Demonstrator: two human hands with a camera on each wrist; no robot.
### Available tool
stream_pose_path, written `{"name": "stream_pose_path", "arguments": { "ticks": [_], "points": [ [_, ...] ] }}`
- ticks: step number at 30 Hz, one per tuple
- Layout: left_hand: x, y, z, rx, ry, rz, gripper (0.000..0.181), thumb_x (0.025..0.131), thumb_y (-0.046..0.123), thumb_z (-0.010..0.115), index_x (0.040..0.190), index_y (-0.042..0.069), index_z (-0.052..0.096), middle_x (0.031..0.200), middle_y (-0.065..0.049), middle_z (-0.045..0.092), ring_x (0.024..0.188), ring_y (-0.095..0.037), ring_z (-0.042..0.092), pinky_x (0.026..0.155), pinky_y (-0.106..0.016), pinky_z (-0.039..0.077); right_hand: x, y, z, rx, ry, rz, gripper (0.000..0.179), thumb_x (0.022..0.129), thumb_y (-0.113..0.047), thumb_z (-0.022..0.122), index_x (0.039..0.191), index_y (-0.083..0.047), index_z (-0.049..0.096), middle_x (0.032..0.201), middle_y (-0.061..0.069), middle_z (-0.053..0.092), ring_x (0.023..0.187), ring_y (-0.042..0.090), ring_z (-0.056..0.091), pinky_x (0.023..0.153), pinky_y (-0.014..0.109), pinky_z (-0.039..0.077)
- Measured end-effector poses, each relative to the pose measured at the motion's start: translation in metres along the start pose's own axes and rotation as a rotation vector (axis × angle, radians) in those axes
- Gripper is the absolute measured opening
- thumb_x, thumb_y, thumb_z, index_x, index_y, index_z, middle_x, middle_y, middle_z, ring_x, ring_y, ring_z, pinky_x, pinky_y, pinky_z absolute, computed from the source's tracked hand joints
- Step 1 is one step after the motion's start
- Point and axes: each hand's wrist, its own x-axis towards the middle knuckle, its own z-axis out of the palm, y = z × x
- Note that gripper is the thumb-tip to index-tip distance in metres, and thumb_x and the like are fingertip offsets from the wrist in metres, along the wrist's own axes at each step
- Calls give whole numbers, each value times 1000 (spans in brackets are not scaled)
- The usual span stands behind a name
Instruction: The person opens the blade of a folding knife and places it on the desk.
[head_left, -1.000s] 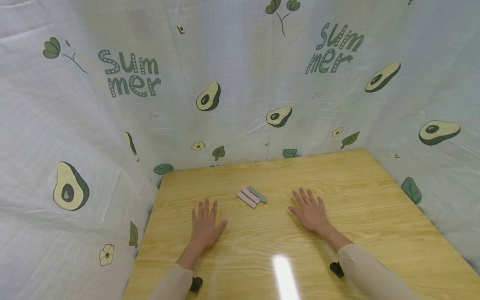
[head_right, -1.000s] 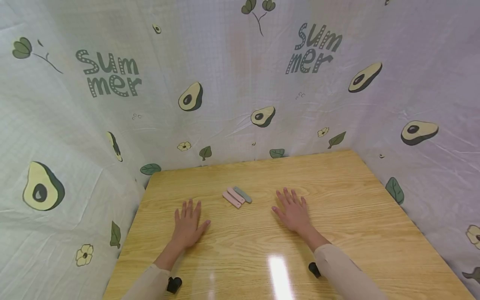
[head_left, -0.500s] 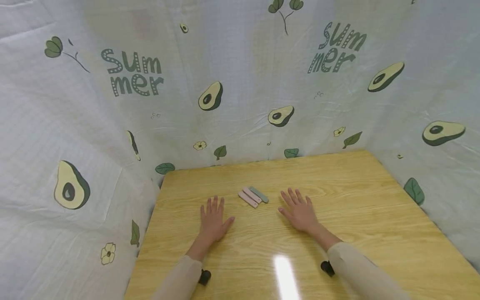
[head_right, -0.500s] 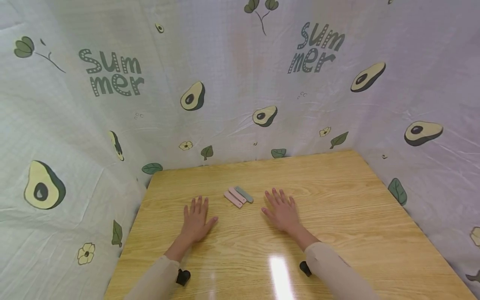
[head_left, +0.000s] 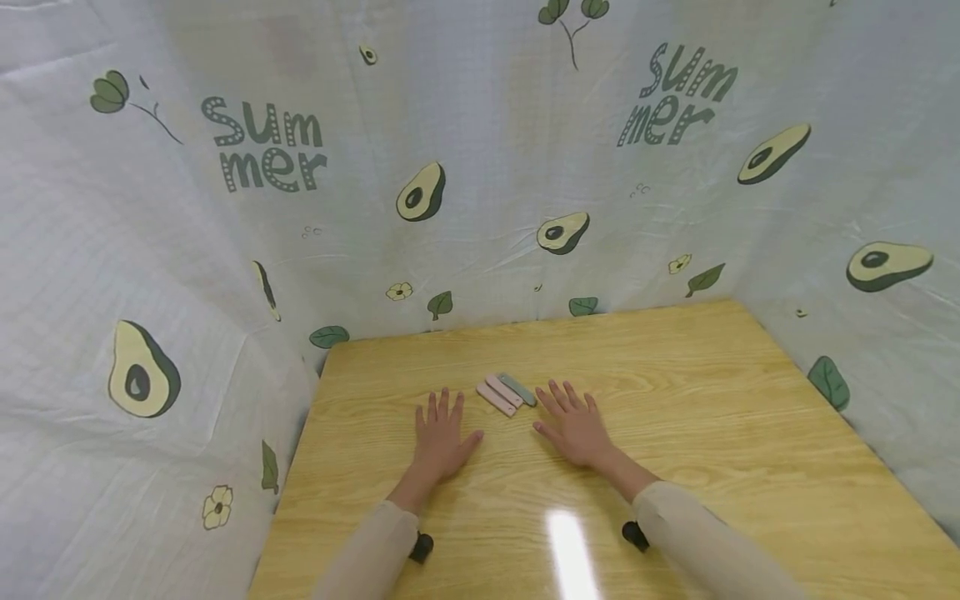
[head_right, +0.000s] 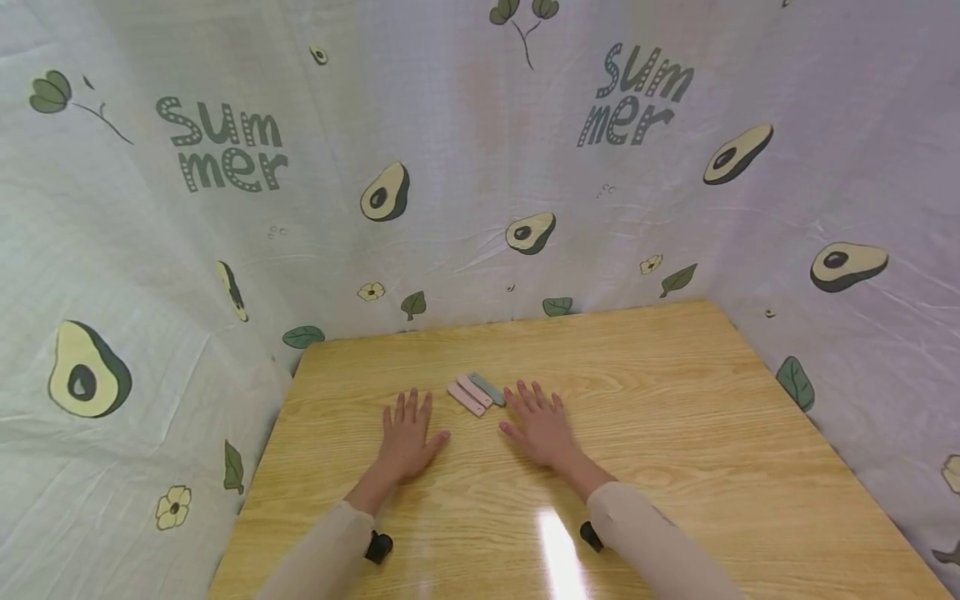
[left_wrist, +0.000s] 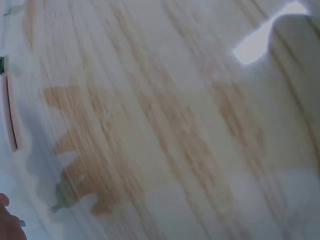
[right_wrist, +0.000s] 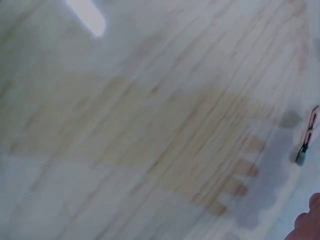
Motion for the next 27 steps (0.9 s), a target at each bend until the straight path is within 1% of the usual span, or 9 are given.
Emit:
{"name": "stream_pose_path", "arguments": {
  "ticks": [3,8,13,17,23,27],
  "points": [
    [3,3,4,-7,3,13,82,95,63,40,155,13,18,161,-19,14,149,-43,11,119,-67,10,5,-6,2,-4,-25,-5,63,98,-48,48,151,-16,35,157,17,30,145,43,24,112,74,22],
    [8,9,8,-7,-8,58,82,95,62,39,155,10,18,162,-14,16,150,-38,12,120,-66,10,14,-19,7,3,-92,-21,65,99,-48,45,152,-14,30,159,15,26,147,41,20,114,72,19],
    [12,14,8,-10,-31,79,82,96,61,39,155,9,18,162,-15,16,150,-38,13,121,-65,11,18,-32,16,1,-130,-48,63,100,-46,45,152,-13,31,158,12,28,147,41,19,116,71,17],
    [14,18,7,1,-53,86,82,96,61,39,155,7,18,162,-15,16,150,-37,13,120,-65,12,18,-39,21,-36,-158,-72,62,102,-45,41,151,-10,31,158,10,29,147,40,21,117,69,19],
    [19,20,12,13,-53,128,81,96,59,41,154,5,20,162,-15,17,149,-36,15,120,-65,16,16,-44,28,-69,-172,-87,60,103,-41,39,151,-7,31,158,11,30,147,38,22,117,66,21],
    [20,23,10,34,-59,137,82,97,60,39,154,6,19,162,-13,18,150,-35,15,120,-63,18,15,-46,31,-77,-161,-104,59,103,-41,40,151,-7,32,157,12,33,146,39,24,117,66,22]
  ]
}}
